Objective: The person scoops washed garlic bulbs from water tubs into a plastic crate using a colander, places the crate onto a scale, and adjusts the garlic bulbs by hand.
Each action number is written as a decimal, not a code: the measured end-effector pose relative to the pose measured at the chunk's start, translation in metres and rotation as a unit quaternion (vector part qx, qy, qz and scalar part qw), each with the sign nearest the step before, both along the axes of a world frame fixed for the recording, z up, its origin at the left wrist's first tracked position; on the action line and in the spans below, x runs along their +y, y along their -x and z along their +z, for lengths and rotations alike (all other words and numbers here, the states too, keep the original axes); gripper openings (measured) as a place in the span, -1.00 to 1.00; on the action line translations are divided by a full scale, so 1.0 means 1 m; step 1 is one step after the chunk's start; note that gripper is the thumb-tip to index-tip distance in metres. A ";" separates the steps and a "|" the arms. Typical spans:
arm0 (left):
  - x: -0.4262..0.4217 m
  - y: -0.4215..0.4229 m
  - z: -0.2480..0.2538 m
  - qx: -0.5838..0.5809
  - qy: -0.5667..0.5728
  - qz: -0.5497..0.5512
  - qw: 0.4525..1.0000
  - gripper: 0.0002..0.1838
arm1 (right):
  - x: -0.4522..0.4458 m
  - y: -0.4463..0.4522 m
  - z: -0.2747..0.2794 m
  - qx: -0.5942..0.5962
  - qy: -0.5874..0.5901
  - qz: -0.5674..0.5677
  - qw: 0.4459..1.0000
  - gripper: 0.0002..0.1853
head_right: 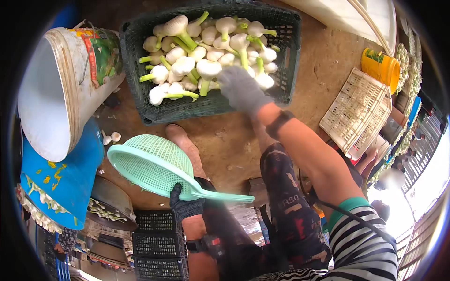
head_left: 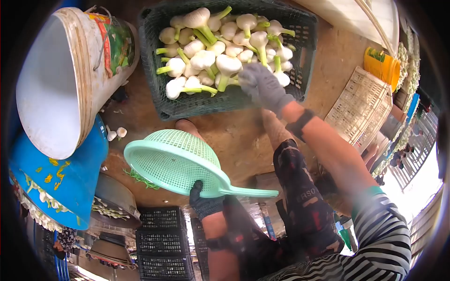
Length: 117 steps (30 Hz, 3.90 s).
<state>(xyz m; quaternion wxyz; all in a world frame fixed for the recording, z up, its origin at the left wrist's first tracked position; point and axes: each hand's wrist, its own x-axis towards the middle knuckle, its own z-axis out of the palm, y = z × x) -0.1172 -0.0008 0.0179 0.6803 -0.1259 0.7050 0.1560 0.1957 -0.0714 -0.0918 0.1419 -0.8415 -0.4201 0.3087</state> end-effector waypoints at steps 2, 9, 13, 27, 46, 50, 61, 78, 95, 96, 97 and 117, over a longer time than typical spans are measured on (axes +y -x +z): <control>0.000 0.007 -0.003 -0.035 0.038 0.031 0.998 -0.37 | 0.004 0.006 -0.012 0.044 0.066 0.011 0.997 -0.74; 0.011 0.000 0.004 -0.105 0.010 0.095 0.990 -0.34 | 0.029 -0.019 0.000 0.152 0.144 -0.055 0.976 -0.66; 0.025 -0.016 0.018 -0.073 -0.085 0.092 0.989 -0.32 | 0.032 -0.007 0.030 0.076 0.127 -0.021 0.989 -0.69; 0.153 -0.014 0.108 -0.195 -0.174 0.031 0.965 -0.56 | 0.154 0.153 0.332 0.477 0.092 -0.008 0.874 -0.86; 0.423 0.184 0.132 0.100 -0.379 0.095 0.915 -0.58 | 0.435 0.267 0.289 0.252 -0.038 0.182 0.950 -0.78; 0.528 0.276 0.074 0.352 -0.389 -0.045 0.850 -0.21 | 0.513 0.310 0.265 0.002 0.057 0.403 0.914 -0.81; 0.636 0.341 0.002 0.430 -0.154 -0.448 0.768 0.21 | 0.587 0.381 0.203 -0.105 0.101 0.665 0.733 -0.88; 0.650 0.249 -0.026 -0.213 -0.157 -0.086 0.960 -0.24 | 0.623 0.359 0.179 0.377 0.251 0.106 0.885 -0.74; 0.592 0.259 0.060 -0.110 -0.575 -0.411 0.699 -0.55 | 0.521 0.365 0.254 0.455 -0.058 0.203 0.865 -0.97; 0.585 0.296 0.024 -0.100 -0.520 -0.403 0.747 -0.56 | 0.511 0.365 0.257 0.514 -0.032 0.173 0.840 -0.98; 0.587 0.319 0.010 -0.092 -0.462 -0.395 0.789 -0.57 | 0.502 0.366 0.258 0.567 -0.009 0.141 0.811 -0.98; 0.180 -0.159 0.006 -0.291 -0.299 -0.488 0.767 -0.49 | 0.060 0.118 0.185 -0.013 0.142 -0.204 0.968 -0.75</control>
